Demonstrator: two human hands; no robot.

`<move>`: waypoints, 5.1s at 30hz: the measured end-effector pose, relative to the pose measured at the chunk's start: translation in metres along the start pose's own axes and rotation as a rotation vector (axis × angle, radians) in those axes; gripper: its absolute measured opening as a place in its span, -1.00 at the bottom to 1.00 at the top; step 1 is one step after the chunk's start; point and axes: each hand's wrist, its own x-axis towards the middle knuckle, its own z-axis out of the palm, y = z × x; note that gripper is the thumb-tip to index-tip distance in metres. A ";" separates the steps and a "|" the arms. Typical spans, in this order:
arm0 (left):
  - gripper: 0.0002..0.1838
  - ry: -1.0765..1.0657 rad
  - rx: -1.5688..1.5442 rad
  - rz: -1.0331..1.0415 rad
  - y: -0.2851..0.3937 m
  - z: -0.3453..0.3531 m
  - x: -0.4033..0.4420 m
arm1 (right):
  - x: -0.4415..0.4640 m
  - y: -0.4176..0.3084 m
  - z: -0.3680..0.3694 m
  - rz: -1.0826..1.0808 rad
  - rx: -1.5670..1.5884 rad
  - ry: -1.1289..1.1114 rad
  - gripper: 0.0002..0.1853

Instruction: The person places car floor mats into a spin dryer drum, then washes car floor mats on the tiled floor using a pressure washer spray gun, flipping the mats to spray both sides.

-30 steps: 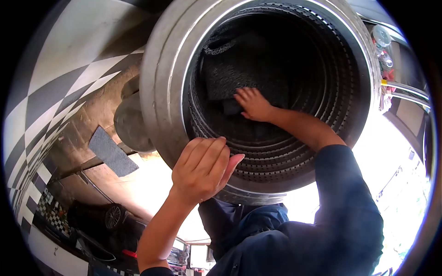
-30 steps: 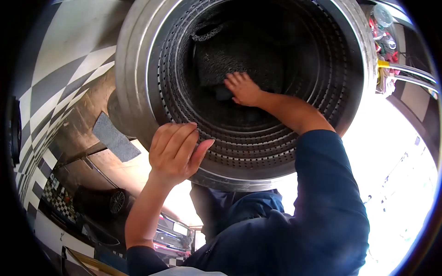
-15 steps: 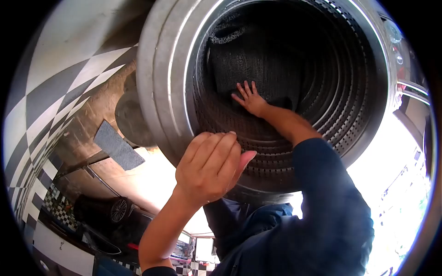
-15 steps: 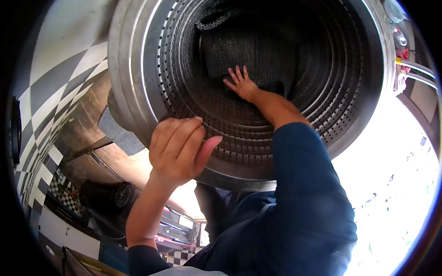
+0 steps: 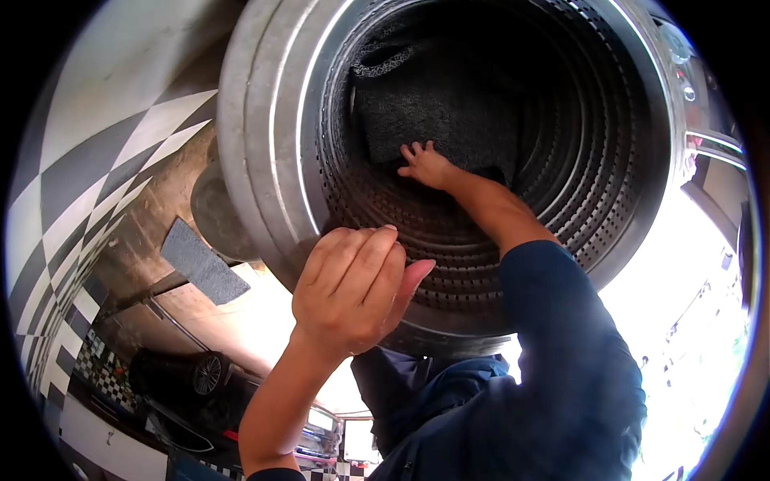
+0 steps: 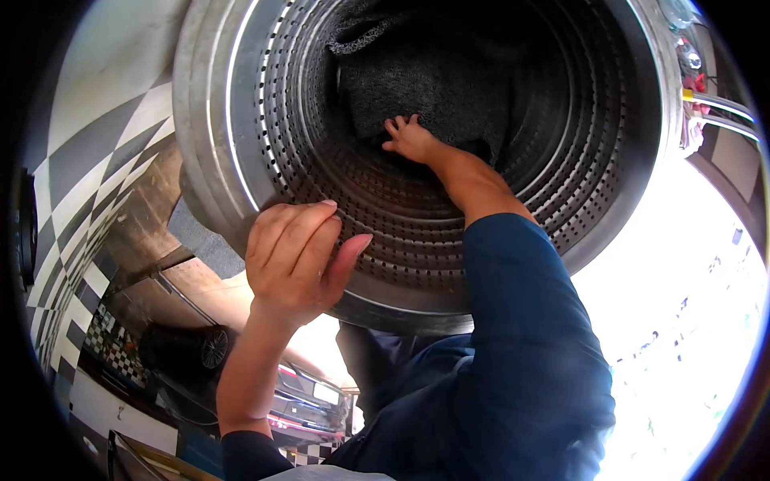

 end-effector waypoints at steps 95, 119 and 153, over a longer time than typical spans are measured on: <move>-0.73 -0.022 -0.086 0.019 -0.004 -0.006 0.000 | -0.042 0.070 -0.042 -0.151 0.183 -0.305 0.23; -0.70 0.905 -0.503 -1.128 0.180 0.088 -0.320 | -0.176 0.012 -0.331 -0.009 0.626 0.446 -0.64; -0.60 1.935 -0.896 -2.641 1.098 0.621 -0.845 | -0.447 -0.822 0.169 -0.935 -0.272 -0.206 -0.64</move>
